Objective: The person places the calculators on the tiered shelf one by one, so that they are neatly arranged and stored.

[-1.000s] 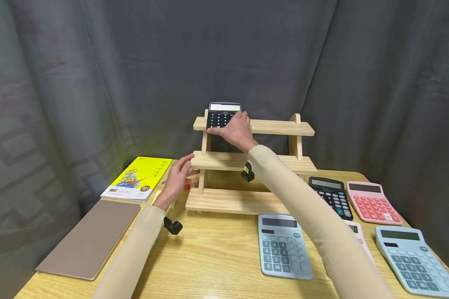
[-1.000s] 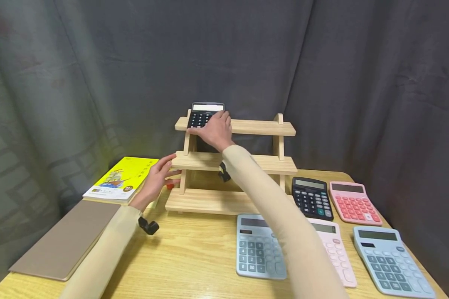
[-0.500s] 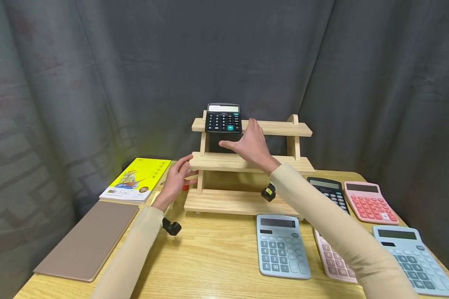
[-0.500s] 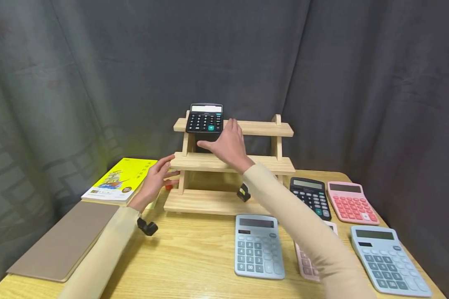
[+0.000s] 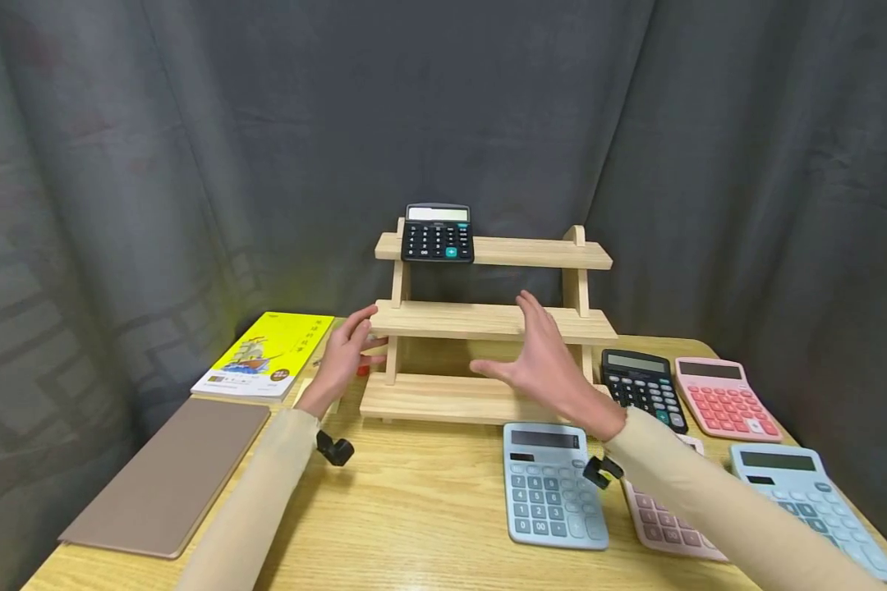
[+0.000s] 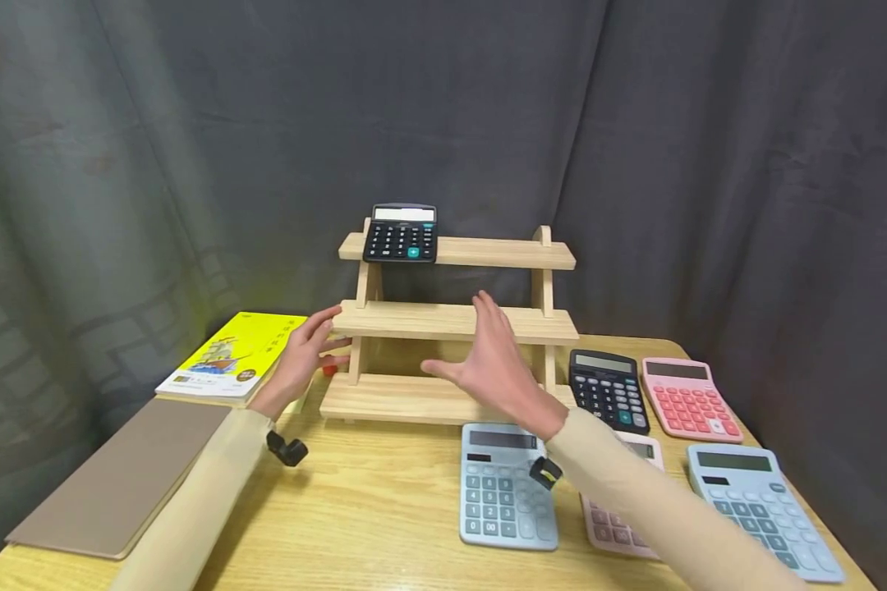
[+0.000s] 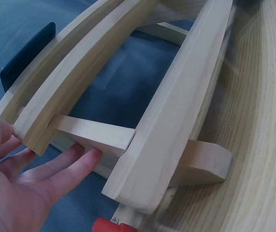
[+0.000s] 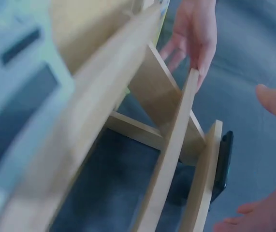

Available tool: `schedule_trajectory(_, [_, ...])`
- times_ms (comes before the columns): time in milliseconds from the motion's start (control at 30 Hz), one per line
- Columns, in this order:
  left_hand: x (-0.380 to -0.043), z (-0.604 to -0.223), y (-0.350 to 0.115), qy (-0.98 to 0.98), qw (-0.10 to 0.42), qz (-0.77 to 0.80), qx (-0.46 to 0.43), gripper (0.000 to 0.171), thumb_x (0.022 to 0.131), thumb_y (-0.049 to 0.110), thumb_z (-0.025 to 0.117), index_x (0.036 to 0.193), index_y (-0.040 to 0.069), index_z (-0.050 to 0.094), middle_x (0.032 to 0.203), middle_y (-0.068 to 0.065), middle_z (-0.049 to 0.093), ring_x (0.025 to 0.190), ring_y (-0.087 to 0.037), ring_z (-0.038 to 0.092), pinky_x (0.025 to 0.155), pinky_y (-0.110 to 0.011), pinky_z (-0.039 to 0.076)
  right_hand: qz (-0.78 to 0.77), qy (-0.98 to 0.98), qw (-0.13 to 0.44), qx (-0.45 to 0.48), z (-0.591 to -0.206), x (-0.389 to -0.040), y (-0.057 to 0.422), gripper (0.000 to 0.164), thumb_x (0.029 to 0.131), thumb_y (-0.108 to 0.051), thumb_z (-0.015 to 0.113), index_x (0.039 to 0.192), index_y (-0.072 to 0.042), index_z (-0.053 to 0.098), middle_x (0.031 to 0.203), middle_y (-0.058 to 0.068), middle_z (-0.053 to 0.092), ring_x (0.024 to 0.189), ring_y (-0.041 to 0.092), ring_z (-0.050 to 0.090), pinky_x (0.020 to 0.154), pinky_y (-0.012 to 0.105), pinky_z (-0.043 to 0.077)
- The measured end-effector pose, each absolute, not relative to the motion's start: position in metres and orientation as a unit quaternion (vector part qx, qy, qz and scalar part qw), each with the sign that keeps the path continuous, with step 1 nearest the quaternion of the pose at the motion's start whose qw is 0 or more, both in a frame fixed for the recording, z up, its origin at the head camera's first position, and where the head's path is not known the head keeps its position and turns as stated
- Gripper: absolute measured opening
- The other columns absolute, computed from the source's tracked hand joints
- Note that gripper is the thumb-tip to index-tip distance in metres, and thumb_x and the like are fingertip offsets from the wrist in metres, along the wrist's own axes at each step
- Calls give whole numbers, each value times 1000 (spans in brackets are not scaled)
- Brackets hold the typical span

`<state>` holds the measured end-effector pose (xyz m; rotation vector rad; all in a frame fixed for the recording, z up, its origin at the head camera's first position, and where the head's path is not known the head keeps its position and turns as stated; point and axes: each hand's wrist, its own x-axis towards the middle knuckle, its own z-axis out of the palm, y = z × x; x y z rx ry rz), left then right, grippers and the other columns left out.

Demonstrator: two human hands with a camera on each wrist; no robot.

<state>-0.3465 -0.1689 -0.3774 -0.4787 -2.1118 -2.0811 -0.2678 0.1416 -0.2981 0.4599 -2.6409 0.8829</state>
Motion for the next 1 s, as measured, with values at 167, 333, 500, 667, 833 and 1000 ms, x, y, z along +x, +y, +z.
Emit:
schedule_trajectory(167, [-344,-375,-169,-692,64,-703,-155,47,112,22,39,155,5,37,154,-21,35,123,-47,56,93,-60,52,313,-927,137,153,-311,-240,159,126,74,-60,84,160,0,15,166,19,14,150,39,18,117,63,25])
schedule_trajectory(333, [-343,-375,-169,-688,64,-706,-154,47,112,20,39,156,5,36,155,-21,33,124,-50,55,93,-60,52,311,-933,113,142,-324,-215,174,129,73,-63,84,160,0,13,165,21,14,149,43,19,115,66,25])
schedule_trajectory(500, [-344,-375,-167,-685,64,-709,-154,46,112,20,39,155,4,38,154,-21,35,123,-50,54,92,-61,51,316,-936,81,131,-338,-187,185,132,71,-70,79,160,1,13,164,25,16,146,48,21,111,70,28])
schedule_trajectory(667, [-344,-376,-168,-687,65,-706,-159,47,112,21,38,156,4,36,154,-23,35,124,-50,54,94,-64,49,302,-940,78,135,-355,-163,193,131,71,-67,82,159,3,14,162,28,18,144,52,23,108,73,28])
schedule_trajectory(833, [-346,-375,-168,-691,63,-701,-162,47,112,22,38,156,5,36,155,-22,35,125,-51,53,95,-62,49,277,-950,79,121,-376,-147,199,136,65,-72,81,156,7,20,161,29,21,144,51,24,110,71,28])
schedule_trajectory(1000, [-346,-376,-168,-687,62,-706,-159,47,112,21,38,156,5,36,155,-22,35,124,-48,55,96,-64,48,240,-965,63,85,-388,-135,202,145,58,-83,77,153,13,23,156,36,25,141,54,27,111,69,28])
